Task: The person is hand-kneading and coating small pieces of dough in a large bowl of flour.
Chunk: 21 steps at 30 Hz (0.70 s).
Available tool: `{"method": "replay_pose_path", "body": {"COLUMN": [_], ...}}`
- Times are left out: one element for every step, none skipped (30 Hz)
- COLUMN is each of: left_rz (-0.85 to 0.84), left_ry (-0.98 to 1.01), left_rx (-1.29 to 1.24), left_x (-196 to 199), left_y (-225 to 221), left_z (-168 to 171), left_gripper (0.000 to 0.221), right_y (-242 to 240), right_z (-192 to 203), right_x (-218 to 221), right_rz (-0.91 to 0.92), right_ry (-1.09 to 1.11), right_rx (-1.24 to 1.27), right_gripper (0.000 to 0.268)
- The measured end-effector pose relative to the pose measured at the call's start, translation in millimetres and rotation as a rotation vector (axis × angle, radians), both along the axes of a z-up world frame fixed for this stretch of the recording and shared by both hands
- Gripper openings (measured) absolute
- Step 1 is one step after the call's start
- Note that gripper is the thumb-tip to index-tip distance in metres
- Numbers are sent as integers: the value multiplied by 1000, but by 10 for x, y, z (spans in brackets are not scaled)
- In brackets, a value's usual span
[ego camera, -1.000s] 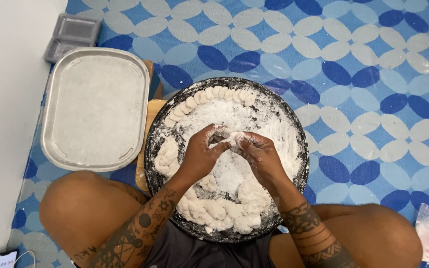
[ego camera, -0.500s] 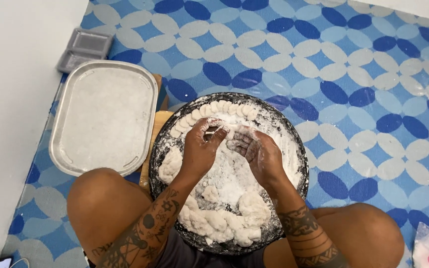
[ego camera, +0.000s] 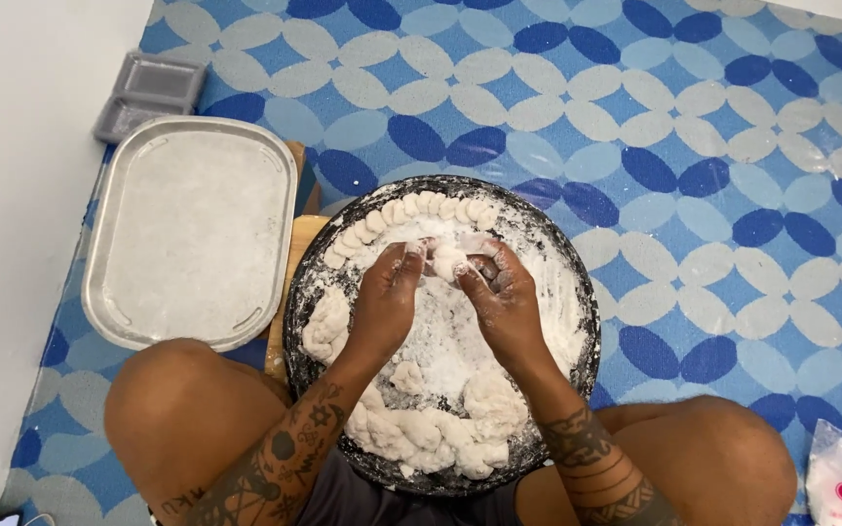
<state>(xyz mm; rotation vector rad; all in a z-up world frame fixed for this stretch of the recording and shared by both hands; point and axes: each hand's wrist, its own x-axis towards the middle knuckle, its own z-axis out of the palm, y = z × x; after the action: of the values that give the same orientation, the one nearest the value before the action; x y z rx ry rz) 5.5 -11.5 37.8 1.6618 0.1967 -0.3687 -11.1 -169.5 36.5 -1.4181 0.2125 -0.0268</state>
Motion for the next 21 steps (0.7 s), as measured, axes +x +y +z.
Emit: {"method": "replay_pose_path", "body": {"left_rz": [-1, 17, 35, 34, 16, -1, -2, 12, 25, 24, 30, 37, 36, 18, 0, -1, -30, -58, -60, -99, -138], "left_ry": [0, -78, -157, -156, -156, -157, -156, -141, -126, -125, -121, -116, -115, -111, -106, -106, -122, -137, -133, -122, -110], "left_rx": [0, -84, -167, -167, -100, -33, -32, -15, 3, 3, -15, -33, -33, -64, -95, -95, -96, -98, -97, -121, -145], "left_x": [-33, -70, -106, -74, -42, -8, -4, -1, 3, 5, 8, 6, -13, -24, -35, -35, -34, -43, -61, -89, -116], "left_y": [-27, -51, -76, -47, -18, 13, 18, 23, 28, 21, 16, 14, -7, -33, -60, -43, -26, -8, 7, 15, 25], "left_z": [31, 63, 94, 17, -59, -131, -138, -146, -156, -159, -162, -168, -107, -44, 19, -84, -188, -294, -255, -220, -189], "left_gripper": [53, 50, 52, 52, 41, 30, 30, 29, 28, 28, 27, 27, 27, 27, 27, 27, 28, 31, 31, 37, 43], "right_y": [5, 14, 22, -2, -25, -46, -126, -206, -287, -296, -305, -309, -216, -129, -42, -36, -31, -24, -52, -87, -119], "right_z": [31, 61, 90, 19, -51, -118, -326, -536, -746, -696, -648, -601, -504, -405, -305, -295, -287, -279, -221, -163, -110], "right_x": [2, 2, 2, -9, -20, -28, -44, -62, -80, -103, -127, -153, -129, -100, -69, -58, -46, -43, -32, -31, -30], "right_rz": [-1, -2, -4, -5, -8, -10, -10, -43, -76, -77, -72, -66, -66, -35, -4, -5, -19, -33, -34, -34, -34], "right_ry": [0, 13, 26, 26, 29, 32, 32, 96, 159, 160, 155, 151, 153, 77, 1, 2, 21, 43, 46, 128, 210], "right_rx": [0, 8, 15, 16, -1, -18, -17, 56, 130, 130, 73, 17, 17, -19, -55, -55, -40, -25, -25, -76, -127], "right_gripper": [32, 31, 30, 30, 27, 25, 25, 29, 40, 40, 40, 41, 41, 31, 28, 28, 23, 18, 18, 25, 31]}}
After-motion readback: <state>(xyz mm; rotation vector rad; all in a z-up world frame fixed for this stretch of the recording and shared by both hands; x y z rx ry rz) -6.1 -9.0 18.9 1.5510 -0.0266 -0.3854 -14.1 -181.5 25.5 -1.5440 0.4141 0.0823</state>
